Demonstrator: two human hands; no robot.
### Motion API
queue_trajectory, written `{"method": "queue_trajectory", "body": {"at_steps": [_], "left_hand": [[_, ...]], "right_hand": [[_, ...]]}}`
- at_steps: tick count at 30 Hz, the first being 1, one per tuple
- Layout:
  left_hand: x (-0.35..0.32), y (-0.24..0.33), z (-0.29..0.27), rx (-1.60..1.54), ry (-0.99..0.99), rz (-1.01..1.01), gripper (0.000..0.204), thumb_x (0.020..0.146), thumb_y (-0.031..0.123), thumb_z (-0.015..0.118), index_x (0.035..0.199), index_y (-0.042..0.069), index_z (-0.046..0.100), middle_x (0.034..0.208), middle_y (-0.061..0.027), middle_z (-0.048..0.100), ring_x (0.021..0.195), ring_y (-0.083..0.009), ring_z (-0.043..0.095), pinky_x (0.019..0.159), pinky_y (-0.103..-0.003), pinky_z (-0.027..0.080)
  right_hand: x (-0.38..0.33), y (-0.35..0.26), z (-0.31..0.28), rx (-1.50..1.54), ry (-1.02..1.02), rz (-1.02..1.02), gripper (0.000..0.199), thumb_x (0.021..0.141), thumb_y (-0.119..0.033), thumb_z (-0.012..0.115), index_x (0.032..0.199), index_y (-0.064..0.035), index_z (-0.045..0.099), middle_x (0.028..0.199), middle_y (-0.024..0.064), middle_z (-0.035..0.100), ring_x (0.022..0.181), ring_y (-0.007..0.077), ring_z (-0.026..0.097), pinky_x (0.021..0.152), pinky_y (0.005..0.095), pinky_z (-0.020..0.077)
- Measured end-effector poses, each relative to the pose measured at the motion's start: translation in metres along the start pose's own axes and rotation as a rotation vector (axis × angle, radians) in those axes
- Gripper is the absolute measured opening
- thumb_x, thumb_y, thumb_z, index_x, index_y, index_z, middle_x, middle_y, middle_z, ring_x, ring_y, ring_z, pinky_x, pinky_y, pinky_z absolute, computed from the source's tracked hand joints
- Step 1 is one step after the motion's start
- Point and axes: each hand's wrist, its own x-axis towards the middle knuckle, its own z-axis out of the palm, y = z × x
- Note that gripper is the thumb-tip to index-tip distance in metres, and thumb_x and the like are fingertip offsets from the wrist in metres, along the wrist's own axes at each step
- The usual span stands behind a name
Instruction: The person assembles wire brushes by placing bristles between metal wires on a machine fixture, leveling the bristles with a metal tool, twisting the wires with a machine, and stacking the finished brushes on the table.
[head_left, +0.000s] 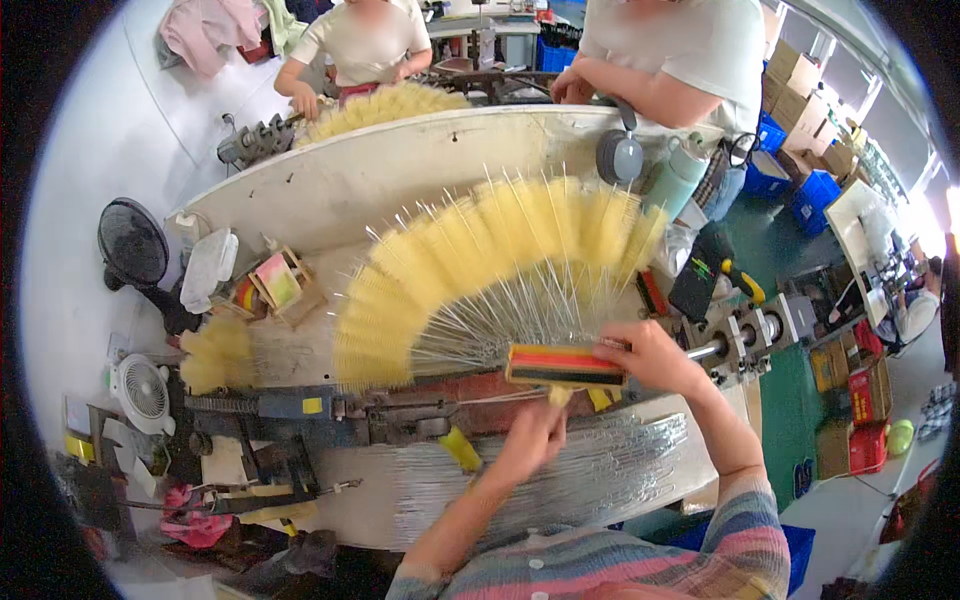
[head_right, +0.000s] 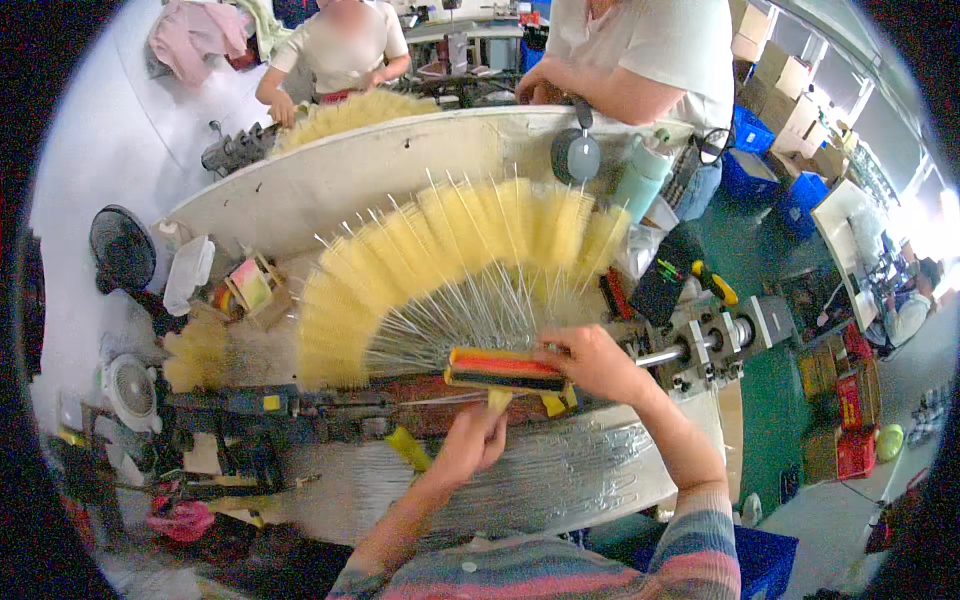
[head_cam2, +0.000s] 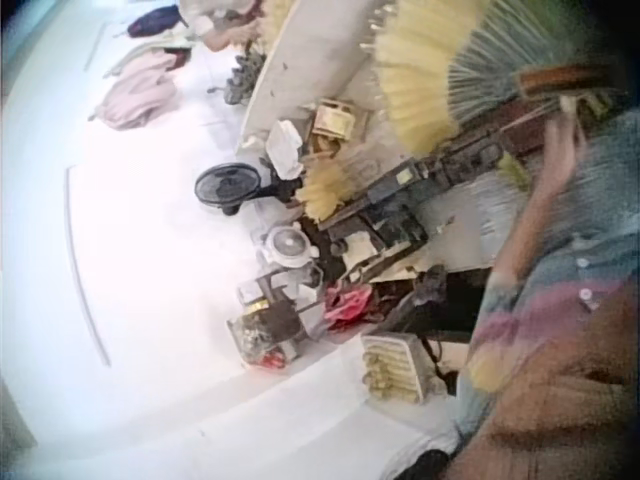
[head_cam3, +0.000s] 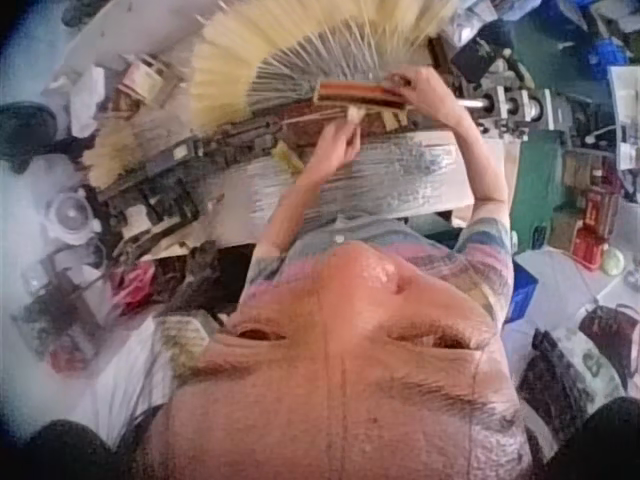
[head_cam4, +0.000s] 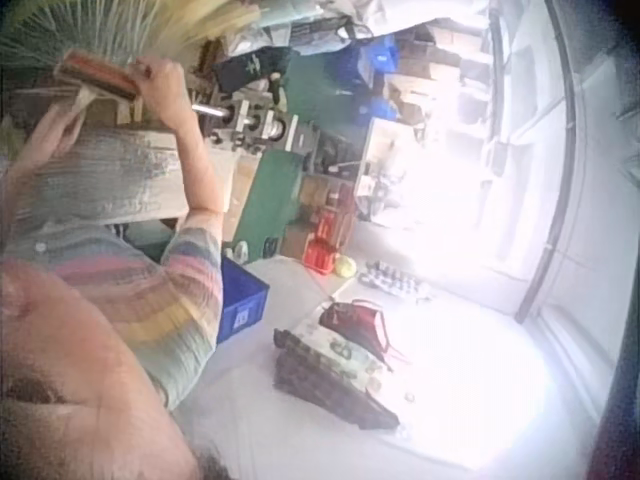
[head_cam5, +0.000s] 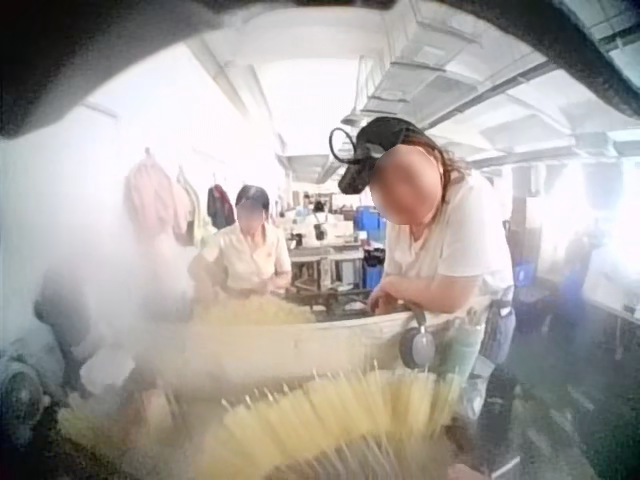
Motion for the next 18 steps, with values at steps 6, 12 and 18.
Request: {"method": "queue_trajectory", "body": {"at_steps": [6,12,18], "left_hand": [[-0.005,0.016,-0.018,-0.369,0.112,-0.069,0.022,0.094,0.027,0.041,0.087,0.007,0.047,0.060,0.0011,0.039,0.046,-0.0081,0.032,0.042,-0.023,0.026],[-0.016,0.029,-0.034,-0.857,-0.113,-0.174,0.030,0.094,0.018,0.042,0.115,-0.003,0.046,0.080,-0.0030,0.052,0.066,-0.0131,0.052,0.051,-0.024,0.043],[-0.016,0.008,-0.028,-0.472,0.022,-0.090,0.037,0.089,0.011,0.050,0.123,-0.003,0.043,0.106,-0.0096,0.058,0.100,-0.0215,0.057,0.088,-0.034,0.047]], "right_hand": [[-0.010,0.007,0.029,0.011,0.491,-0.028,0.025,0.070,0.005,0.062,0.093,-0.0036,0.064,0.084,0.0155,0.062,0.074,0.0283,0.063,0.065,0.0335,0.0478],[0.001,-0.001,0.042,0.238,0.099,-0.063,0.020,0.074,0.002,0.061,0.094,-0.0026,0.063,0.084,0.0157,0.063,0.079,0.0279,0.063,0.067,0.0317,0.0479],[0.009,0.005,0.028,0.483,-0.185,0.164,0.015,0.085,-0.010,0.055,0.097,-0.0016,0.060,0.080,0.0144,0.062,0.070,0.0125,0.058,0.065,0.0289,0.0469]]}}
